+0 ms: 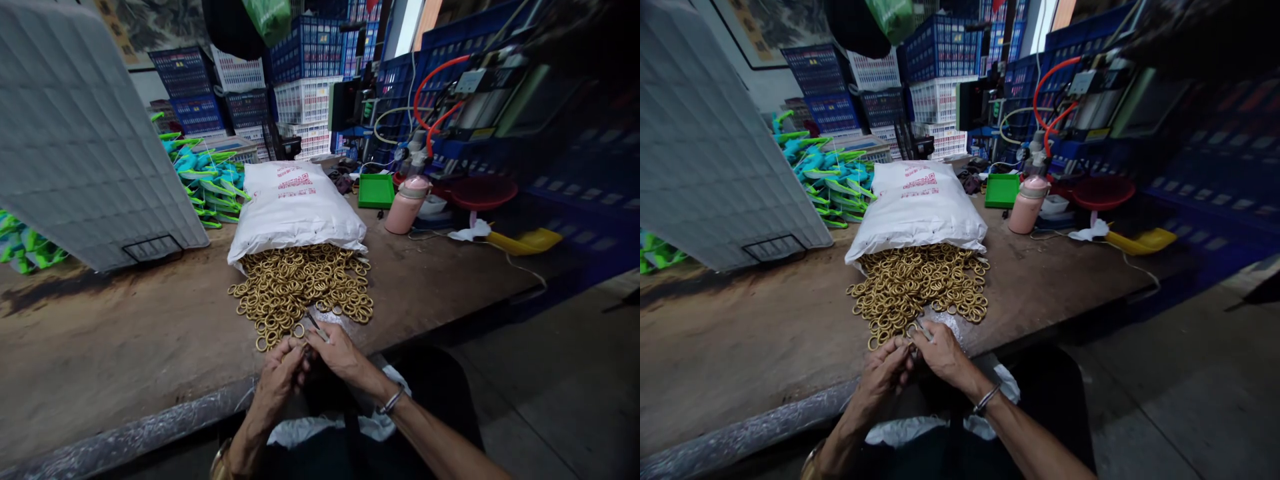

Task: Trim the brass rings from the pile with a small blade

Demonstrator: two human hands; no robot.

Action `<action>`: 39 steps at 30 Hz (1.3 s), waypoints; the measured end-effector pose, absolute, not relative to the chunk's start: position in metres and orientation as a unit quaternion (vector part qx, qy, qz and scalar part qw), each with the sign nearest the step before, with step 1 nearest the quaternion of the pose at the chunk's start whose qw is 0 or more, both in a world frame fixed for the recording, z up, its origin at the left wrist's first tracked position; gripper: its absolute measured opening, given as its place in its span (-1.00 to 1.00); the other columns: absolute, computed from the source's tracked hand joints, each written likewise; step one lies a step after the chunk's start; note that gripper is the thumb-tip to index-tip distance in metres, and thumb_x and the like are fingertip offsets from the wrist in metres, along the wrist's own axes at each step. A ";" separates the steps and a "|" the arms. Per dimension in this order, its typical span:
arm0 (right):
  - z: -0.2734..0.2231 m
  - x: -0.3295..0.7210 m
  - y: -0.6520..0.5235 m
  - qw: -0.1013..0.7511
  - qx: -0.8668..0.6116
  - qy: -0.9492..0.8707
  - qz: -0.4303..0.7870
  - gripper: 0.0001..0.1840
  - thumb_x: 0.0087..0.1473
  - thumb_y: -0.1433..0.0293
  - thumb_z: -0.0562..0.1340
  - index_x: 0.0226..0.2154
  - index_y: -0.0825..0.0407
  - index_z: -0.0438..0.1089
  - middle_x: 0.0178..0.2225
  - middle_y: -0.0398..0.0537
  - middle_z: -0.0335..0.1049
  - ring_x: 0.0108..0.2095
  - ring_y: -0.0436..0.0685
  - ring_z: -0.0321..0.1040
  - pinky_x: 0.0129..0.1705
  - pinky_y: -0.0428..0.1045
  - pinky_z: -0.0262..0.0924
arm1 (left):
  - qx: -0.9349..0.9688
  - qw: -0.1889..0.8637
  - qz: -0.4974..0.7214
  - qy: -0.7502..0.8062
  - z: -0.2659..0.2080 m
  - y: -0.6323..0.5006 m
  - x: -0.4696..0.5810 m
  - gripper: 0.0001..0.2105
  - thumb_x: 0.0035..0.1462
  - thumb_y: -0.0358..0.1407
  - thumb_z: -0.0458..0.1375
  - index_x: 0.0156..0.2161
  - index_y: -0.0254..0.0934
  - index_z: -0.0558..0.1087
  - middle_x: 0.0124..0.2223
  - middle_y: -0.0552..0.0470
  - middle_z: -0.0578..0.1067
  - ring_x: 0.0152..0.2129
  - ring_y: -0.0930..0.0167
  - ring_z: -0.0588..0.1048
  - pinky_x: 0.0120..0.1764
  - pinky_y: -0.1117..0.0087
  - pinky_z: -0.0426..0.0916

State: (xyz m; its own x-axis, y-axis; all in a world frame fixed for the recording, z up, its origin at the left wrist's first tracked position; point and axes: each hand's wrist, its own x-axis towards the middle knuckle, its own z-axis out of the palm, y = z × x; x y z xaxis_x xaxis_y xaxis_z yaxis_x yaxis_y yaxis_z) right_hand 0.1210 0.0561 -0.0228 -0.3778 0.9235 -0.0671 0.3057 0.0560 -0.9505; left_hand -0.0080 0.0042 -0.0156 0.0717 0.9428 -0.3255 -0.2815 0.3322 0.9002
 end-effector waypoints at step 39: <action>-0.025 0.136 0.054 0.060 -0.520 -0.832 0.182 -0.74 -0.11 0.53 0.01 -0.30 0.08 0.25 -0.47 -0.03 0.36 -0.46 0.06 0.25 -0.46 -0.08 -0.13 | 0.336 0.628 0.512 0.480 0.010 -0.022 -0.015 -0.75 0.00 -0.14 0.13 -0.49 -0.30 0.27 -0.59 0.14 0.35 -0.73 0.62 0.20 -0.66 0.60 0.05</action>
